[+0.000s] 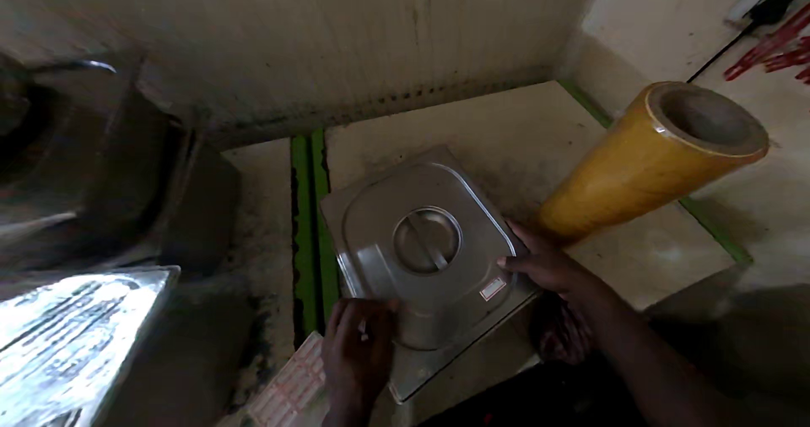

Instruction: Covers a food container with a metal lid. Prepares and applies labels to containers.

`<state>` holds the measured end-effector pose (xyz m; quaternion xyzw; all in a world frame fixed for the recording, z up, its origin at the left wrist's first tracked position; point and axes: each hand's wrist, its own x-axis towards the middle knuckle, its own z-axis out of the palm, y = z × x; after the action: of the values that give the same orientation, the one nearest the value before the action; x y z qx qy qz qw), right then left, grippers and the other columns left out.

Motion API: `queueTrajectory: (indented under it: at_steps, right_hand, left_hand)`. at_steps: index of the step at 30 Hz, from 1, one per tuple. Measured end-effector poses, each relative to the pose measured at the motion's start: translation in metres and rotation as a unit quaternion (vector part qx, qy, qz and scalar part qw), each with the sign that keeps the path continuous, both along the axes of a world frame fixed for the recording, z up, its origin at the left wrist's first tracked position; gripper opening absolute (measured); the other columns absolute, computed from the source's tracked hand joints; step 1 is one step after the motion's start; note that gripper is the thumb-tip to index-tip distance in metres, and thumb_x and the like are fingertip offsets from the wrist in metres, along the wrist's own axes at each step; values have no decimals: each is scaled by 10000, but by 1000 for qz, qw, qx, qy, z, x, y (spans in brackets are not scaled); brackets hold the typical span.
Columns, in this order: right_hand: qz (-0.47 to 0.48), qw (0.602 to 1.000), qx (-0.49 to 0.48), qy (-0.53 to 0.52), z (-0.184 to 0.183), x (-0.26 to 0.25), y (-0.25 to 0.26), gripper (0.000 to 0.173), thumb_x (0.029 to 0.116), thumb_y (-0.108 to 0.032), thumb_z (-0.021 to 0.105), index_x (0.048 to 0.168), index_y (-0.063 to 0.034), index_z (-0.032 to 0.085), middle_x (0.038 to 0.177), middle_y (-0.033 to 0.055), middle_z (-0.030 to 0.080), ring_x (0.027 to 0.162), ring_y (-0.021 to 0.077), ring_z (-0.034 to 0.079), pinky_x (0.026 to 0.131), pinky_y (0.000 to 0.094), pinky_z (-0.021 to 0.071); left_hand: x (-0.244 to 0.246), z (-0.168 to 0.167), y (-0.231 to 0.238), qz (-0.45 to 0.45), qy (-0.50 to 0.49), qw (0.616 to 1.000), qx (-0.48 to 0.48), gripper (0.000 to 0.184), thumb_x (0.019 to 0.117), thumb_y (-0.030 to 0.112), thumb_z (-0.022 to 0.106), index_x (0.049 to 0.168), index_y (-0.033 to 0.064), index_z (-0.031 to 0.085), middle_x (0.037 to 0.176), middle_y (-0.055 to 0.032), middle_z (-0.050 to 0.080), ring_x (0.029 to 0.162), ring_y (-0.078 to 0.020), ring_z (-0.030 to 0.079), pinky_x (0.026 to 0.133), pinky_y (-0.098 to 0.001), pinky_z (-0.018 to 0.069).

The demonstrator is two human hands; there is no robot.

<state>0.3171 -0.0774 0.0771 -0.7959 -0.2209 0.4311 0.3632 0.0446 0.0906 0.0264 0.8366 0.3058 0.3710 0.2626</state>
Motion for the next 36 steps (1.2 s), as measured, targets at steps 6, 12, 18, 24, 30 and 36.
queueTrajectory:
  at_steps: [6,12,18,24,30,36]
  right_hand:
    - [58,921,-84,-375,23,20,44,487,986,-400,664,1435,-223,598,1438,91,572,1309,332,550,1007,561,509]
    - [-95,900,100,-413,4,-18,21,513,984,-386,657,1431,-148,576,1520,152,484,1406,358,457,1091,551,462]
    - [-63,862,174,-472,-27,-85,-29,497,949,-468,666,1290,-107,692,1437,239,550,1365,447,482,1108,612,415]
    - [-53,888,191,-414,-56,-84,-23,494,977,-483,616,1311,-123,674,1515,254,466,1422,462,408,1124,635,377]
    - [-9,904,179,-387,-58,-30,-16,431,1037,-341,466,1347,-104,649,1547,189,474,1463,365,414,1173,546,379]
    - [-69,945,123,-296,-27,-24,-13,625,1004,-393,592,1518,-61,461,1469,208,533,1319,358,556,1084,552,472]
  left_hand:
    - [13,34,-55,-51,159,985,-34,336,961,321,664,1034,-5,700,1020,-191,657,893,-306,680,767,-470,596]
    - [2,46,-62,-215,35,965,-148,217,993,192,641,1032,-14,695,1000,-162,667,833,-152,649,716,-299,577]
    - [-20,61,7,-82,-81,984,-137,249,1051,119,501,1179,-39,645,1054,-43,651,818,-4,603,708,-179,539]
    - [-31,67,33,-12,-107,977,-183,241,1046,92,471,1165,-48,626,981,-3,648,745,-16,606,652,-201,546]
    - [-41,63,31,9,-131,965,-227,285,1045,79,429,1211,-30,634,998,-5,655,778,-46,620,660,-213,546]
    - [-49,51,26,32,-145,961,-234,323,994,32,499,1275,-28,647,1110,-62,676,826,-69,638,714,-232,560]
